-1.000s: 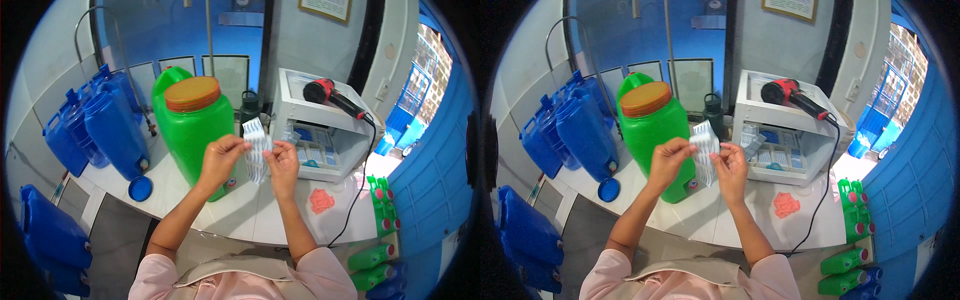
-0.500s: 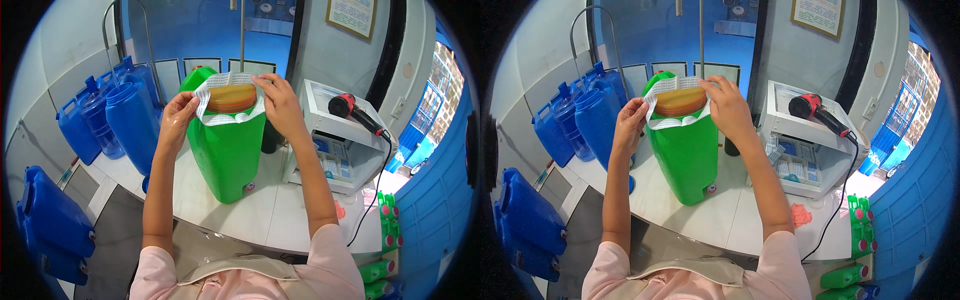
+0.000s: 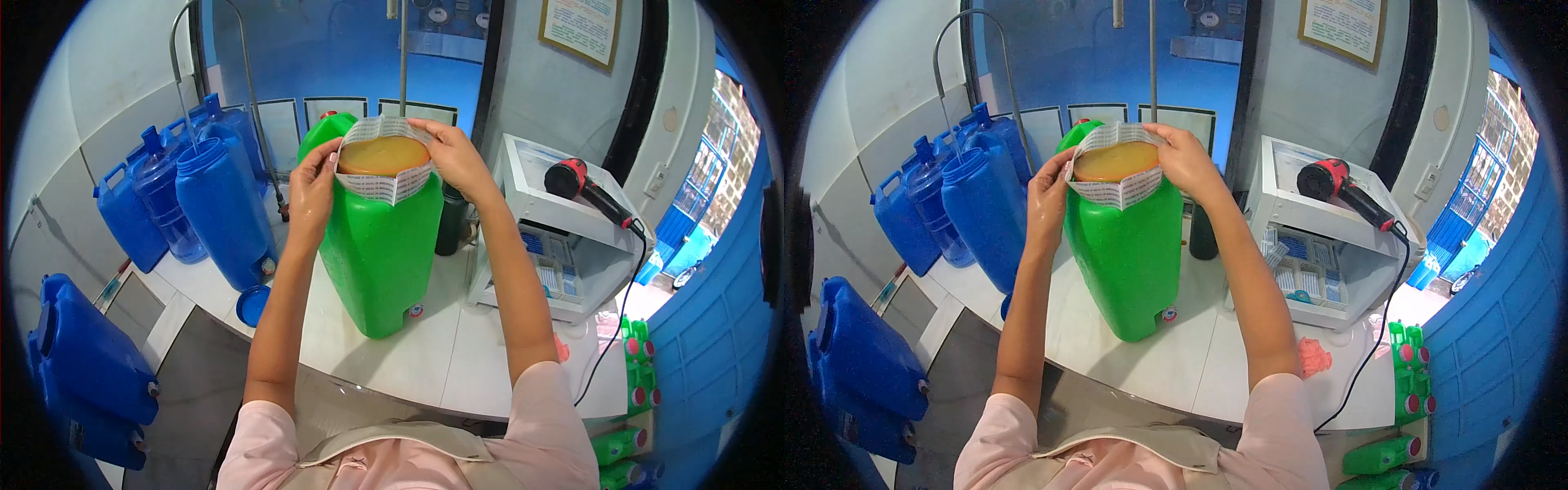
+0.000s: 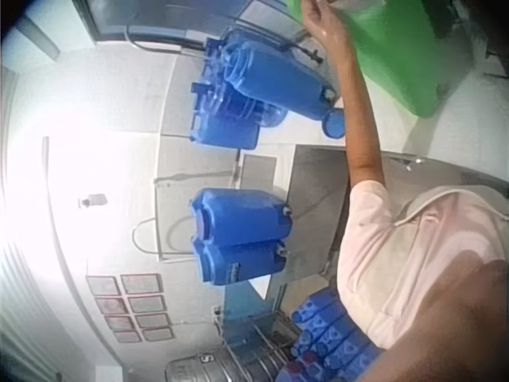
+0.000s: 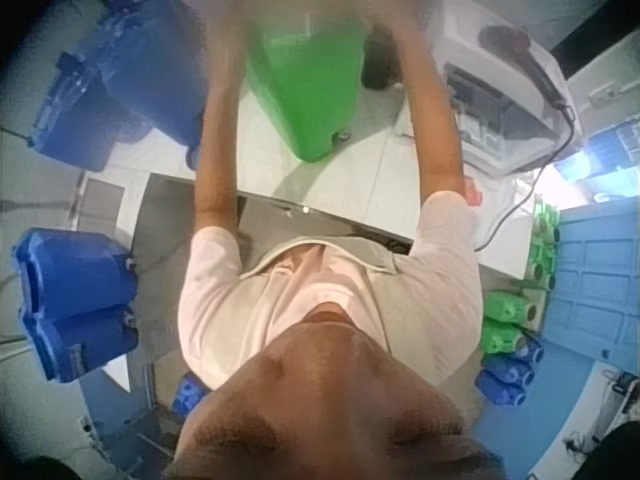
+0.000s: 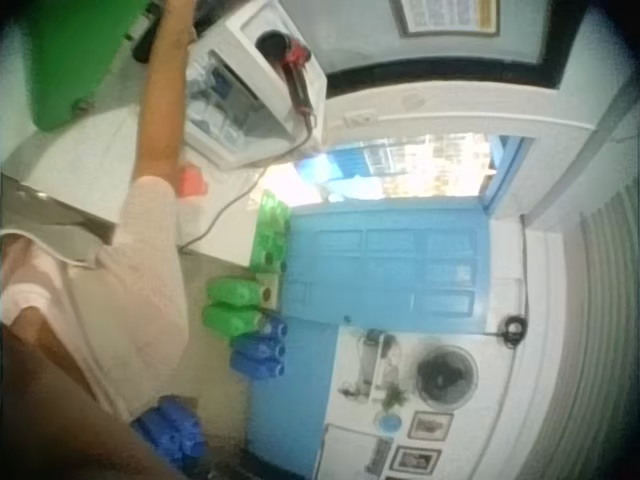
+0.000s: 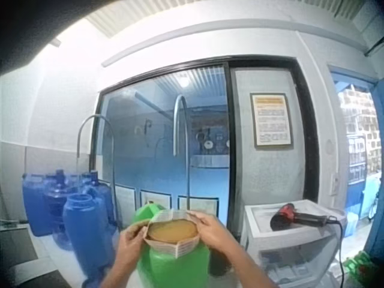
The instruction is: The person seals water jugs with plastic covers using a heat gun, carries a jug to the floor, heat-seals the spouts of blue containers, and fills water jugs from pipes while wiping the containers and table with a cloth.
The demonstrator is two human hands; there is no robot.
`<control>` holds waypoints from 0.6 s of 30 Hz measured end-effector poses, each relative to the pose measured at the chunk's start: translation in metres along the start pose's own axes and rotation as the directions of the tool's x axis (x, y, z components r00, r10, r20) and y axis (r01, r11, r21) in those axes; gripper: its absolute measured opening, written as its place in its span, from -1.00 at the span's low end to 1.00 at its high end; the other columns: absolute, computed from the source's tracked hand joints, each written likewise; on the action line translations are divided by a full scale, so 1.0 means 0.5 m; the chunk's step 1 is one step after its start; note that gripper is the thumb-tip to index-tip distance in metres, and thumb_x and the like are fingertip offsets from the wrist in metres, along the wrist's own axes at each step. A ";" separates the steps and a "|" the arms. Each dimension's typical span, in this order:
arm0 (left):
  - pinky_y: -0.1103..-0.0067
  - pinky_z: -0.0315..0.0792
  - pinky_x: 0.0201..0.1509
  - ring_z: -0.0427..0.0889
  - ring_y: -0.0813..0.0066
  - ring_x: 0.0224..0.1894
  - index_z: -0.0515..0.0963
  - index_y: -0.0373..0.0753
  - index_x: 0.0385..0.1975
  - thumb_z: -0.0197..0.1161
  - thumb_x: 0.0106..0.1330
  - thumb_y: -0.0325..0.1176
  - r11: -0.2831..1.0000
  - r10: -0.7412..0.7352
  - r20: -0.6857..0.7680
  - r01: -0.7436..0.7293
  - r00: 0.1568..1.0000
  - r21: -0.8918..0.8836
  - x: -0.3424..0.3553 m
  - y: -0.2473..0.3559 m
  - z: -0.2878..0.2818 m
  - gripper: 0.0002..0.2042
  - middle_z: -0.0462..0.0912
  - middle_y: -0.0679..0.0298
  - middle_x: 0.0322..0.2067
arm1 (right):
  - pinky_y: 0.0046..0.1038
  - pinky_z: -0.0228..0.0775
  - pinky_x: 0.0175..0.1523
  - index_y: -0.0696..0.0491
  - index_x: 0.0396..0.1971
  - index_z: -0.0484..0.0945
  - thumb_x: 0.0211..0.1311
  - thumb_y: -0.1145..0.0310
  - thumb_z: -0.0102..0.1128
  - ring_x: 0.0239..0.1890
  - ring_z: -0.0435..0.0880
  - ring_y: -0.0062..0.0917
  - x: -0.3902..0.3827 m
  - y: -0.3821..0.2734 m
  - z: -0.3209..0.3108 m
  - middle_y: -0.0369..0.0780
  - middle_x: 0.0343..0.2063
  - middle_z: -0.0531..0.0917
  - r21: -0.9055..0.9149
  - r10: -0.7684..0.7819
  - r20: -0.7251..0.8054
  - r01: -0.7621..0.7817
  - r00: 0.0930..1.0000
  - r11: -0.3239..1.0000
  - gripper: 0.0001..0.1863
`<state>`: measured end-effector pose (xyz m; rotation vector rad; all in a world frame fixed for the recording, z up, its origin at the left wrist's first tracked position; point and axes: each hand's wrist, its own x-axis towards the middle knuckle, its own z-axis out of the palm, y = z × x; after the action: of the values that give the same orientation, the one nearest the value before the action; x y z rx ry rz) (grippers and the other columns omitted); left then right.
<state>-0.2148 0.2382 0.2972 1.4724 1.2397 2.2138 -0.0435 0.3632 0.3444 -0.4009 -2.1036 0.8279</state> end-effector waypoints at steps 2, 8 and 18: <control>0.65 0.33 -0.06 0.51 0.54 -0.18 0.48 -0.37 -0.09 0.01 0.31 -0.41 0.978 0.074 -0.051 -0.063 0.996 0.197 -0.007 -0.004 0.014 -0.75 0.59 0.19 -0.23 | -0.55 0.21 0.09 0.20 0.06 0.34 0.17 0.45 -0.19 -0.03 0.46 -0.51 0.008 0.023 0.007 -0.13 -0.07 0.51 0.033 -0.025 -0.030 0.026 0.999 0.999 -0.57; 0.50 0.37 -0.44 0.56 0.35 -0.55 0.45 -0.42 -0.10 -0.03 0.29 -0.47 0.822 0.254 -0.117 -0.151 0.960 0.549 -0.018 0.016 0.042 -0.75 0.54 -0.09 -0.52 | -0.54 0.17 0.13 0.16 0.14 0.24 0.32 0.19 -0.18 0.03 0.40 -0.52 0.037 0.028 0.019 -0.14 -0.01 0.45 0.125 0.013 0.012 -0.014 1.000 0.992 -0.52; 0.34 0.37 -0.45 0.54 0.01 -0.52 0.45 -0.48 -0.15 -0.01 0.20 -0.52 0.667 0.262 -0.030 -0.158 0.965 0.728 -0.049 0.046 0.040 -0.74 0.52 -0.13 -0.55 | -0.44 0.11 0.18 0.07 0.20 0.17 0.27 -0.10 -0.27 0.11 0.36 -0.38 0.054 0.058 0.036 0.02 0.06 0.38 0.262 0.157 0.062 -0.168 0.986 0.950 -0.35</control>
<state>-0.1801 0.2205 0.3009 1.8093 2.2911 2.0641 -0.0742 0.3914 0.3320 -0.4187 -1.9790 1.2083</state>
